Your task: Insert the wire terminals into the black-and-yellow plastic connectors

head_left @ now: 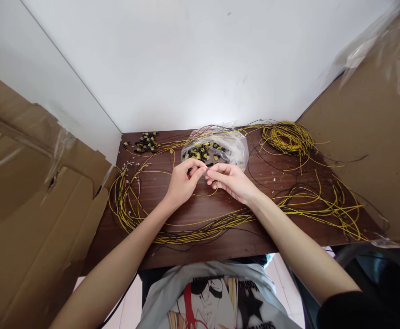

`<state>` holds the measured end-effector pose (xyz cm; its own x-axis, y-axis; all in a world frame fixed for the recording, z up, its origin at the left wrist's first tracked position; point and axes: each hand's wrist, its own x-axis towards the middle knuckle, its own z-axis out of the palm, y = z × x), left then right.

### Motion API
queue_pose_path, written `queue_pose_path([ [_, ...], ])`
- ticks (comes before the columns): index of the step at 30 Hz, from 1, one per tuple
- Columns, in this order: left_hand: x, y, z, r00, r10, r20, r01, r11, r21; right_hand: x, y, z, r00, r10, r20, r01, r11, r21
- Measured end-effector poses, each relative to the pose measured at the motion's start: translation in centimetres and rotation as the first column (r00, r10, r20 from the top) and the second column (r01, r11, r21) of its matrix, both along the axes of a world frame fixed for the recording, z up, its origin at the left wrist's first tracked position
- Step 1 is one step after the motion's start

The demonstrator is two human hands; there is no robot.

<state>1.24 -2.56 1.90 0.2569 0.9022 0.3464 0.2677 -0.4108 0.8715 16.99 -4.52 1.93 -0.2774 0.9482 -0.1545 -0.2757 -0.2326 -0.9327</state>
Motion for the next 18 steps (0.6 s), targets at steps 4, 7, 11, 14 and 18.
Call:
queue_pose_path([
  [4,-0.03,0.04,-0.03,1.0,-0.006,-0.005,0.006,1.0,-0.013,0.06,0.12,-0.26,0.983,-0.064,0.172,0.032,0.982,0.185],
  [7,0.04,0.06,-0.21,1.0,-0.019,0.023,0.021,0.997,-0.07,0.3,0.25,-0.54,0.947,-0.117,0.3,0.018,0.95,0.311],
  [11,0.25,0.01,-0.33,0.984,-0.06,0.165,0.101,0.962,-0.253,0.65,0.29,-0.51,0.843,-0.272,0.464,-0.018,0.848,0.53],
  [14,0.37,-0.1,-0.16,0.96,-0.078,0.269,0.185,0.899,-0.398,0.7,0.17,-0.22,0.781,-0.345,0.521,-0.081,0.771,0.631],
  [18,0.26,-0.02,-0.18,0.978,-0.048,0.204,0.121,0.923,-0.366,0.48,-0.01,-0.14,0.739,-0.406,0.538,-0.086,0.735,0.673],
])
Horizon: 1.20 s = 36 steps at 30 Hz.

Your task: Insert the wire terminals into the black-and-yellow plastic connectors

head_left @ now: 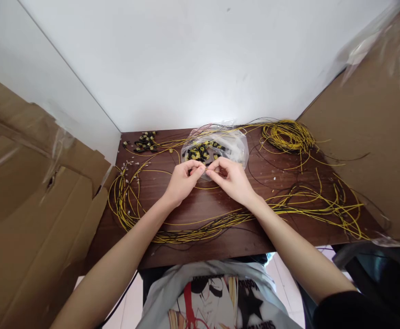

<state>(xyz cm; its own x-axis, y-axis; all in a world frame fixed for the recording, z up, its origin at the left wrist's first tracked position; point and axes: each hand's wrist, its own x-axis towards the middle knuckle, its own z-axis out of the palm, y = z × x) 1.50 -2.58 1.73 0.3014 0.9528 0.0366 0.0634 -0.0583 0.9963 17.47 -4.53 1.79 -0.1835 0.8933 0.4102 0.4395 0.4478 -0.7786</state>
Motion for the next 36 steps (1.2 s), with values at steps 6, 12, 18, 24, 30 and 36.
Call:
queue_pose_path([
  [6,-0.39,0.45,-0.41,0.98,0.118,-0.161,-0.086,0.977,0.196,-0.14,-0.04,-0.1,0.996,-0.083,-0.017,0.083,0.997,-0.007],
  [12,-0.28,0.31,-0.27,0.966,0.165,-0.198,-0.109,0.958,0.264,-0.25,-0.15,0.07,0.995,-0.103,-0.018,0.103,0.995,-0.007],
  [18,-0.04,-0.08,-0.11,0.968,0.132,-0.211,-0.071,0.959,0.273,-0.15,-0.32,-0.01,0.998,-0.065,0.005,0.065,0.996,0.054],
  [24,-0.01,-0.14,-0.09,0.966,0.12,-0.229,-0.059,0.965,0.256,-0.02,-0.43,0.12,0.995,-0.08,0.063,0.068,0.982,0.176],
  [30,-0.07,-0.03,-0.45,0.967,0.114,-0.226,-0.059,0.97,0.237,-0.09,-0.4,-0.16,0.993,-0.083,0.089,0.069,0.986,0.153],
  [36,-0.1,-0.17,-0.48,0.962,0.133,-0.237,-0.057,0.952,0.302,-0.09,-0.19,-0.38,0.991,-0.078,0.108,0.068,0.993,0.093],
])
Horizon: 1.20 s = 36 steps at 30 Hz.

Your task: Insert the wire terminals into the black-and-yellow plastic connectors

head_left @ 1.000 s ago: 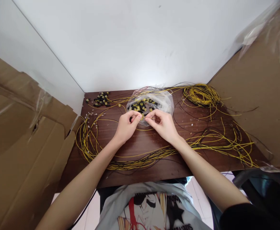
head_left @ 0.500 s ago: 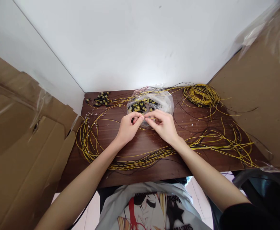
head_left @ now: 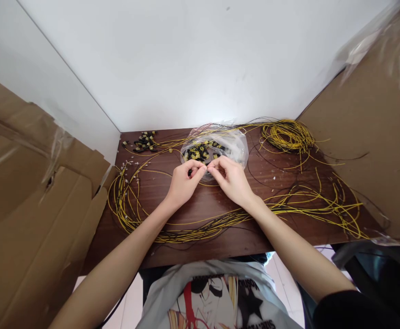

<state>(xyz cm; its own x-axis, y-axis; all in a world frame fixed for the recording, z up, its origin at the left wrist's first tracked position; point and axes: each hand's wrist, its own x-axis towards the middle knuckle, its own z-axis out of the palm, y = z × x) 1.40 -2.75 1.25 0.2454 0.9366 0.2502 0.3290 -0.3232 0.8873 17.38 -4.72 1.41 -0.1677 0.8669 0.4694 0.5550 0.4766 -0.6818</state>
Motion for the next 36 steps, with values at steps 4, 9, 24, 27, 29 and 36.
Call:
queue_pose_path([
  [4,0.26,-0.1,0.04,0.995,-0.01,0.1,0.016,0.998,-0.061,-0.02,0.06,0.02,1.0,-0.002,0.004,0.002,1.0,-0.02],
  [9,0.52,0.26,-0.08,0.898,0.047,0.438,0.086,0.956,-0.279,-0.06,0.04,0.11,0.999,-0.018,-0.033,0.017,0.999,-0.048],
  [24,0.49,0.28,0.05,0.867,0.088,0.491,0.142,0.899,-0.414,0.03,0.31,0.06,0.993,-0.028,-0.115,0.012,0.991,-0.136],
  [27,0.49,0.23,-0.15,0.882,0.06,0.467,0.144,0.91,-0.39,0.06,0.37,-0.01,0.992,-0.026,-0.123,0.008,0.989,-0.147],
  [29,0.5,0.17,-0.2,0.897,0.034,0.441,0.142,0.922,-0.359,0.09,0.39,0.0,0.991,-0.028,-0.131,0.007,0.987,-0.163],
  [36,0.43,0.02,0.26,0.943,-0.008,0.332,0.095,0.965,-0.246,0.16,0.35,0.15,0.989,-0.034,-0.144,0.006,0.981,-0.192],
])
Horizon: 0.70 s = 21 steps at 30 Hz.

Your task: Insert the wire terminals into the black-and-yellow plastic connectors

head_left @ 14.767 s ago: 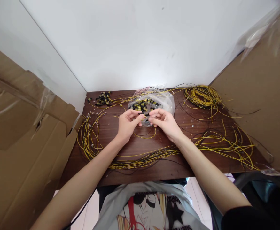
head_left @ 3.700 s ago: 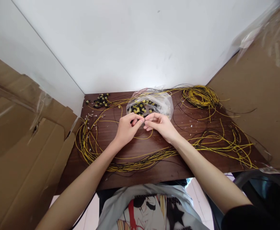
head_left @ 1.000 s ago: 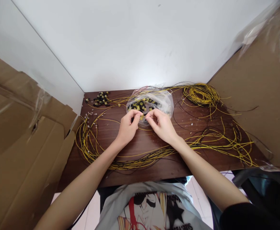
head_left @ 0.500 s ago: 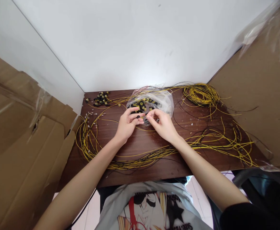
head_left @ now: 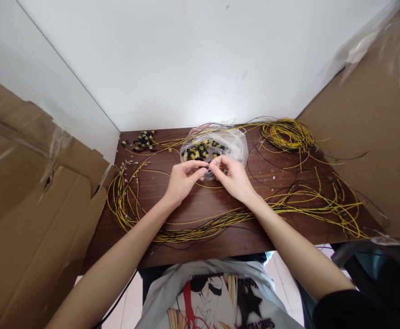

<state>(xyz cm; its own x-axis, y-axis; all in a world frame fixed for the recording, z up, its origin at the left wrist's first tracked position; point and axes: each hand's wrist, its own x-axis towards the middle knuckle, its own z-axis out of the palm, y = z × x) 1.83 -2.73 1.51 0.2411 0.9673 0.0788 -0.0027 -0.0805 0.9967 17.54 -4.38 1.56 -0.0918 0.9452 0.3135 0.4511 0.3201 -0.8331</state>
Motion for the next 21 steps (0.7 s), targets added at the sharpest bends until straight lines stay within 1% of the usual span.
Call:
queue_pose_path([
  [7,0.06,-0.08,0.01,0.999,0.039,0.012,-0.039,0.999,0.023,0.02,-0.02,0.01,1.0,0.007,-0.002,-0.007,1.0,0.011],
  [13,0.09,0.02,-0.19,0.994,0.07,0.081,-0.073,0.997,0.036,-0.07,-0.02,-0.04,1.0,0.02,-0.01,-0.019,1.0,0.012],
  [21,0.01,0.05,-0.13,0.995,0.104,0.012,-0.104,0.992,0.076,-0.05,0.2,-0.4,0.994,0.016,-0.105,-0.025,0.996,-0.087],
])
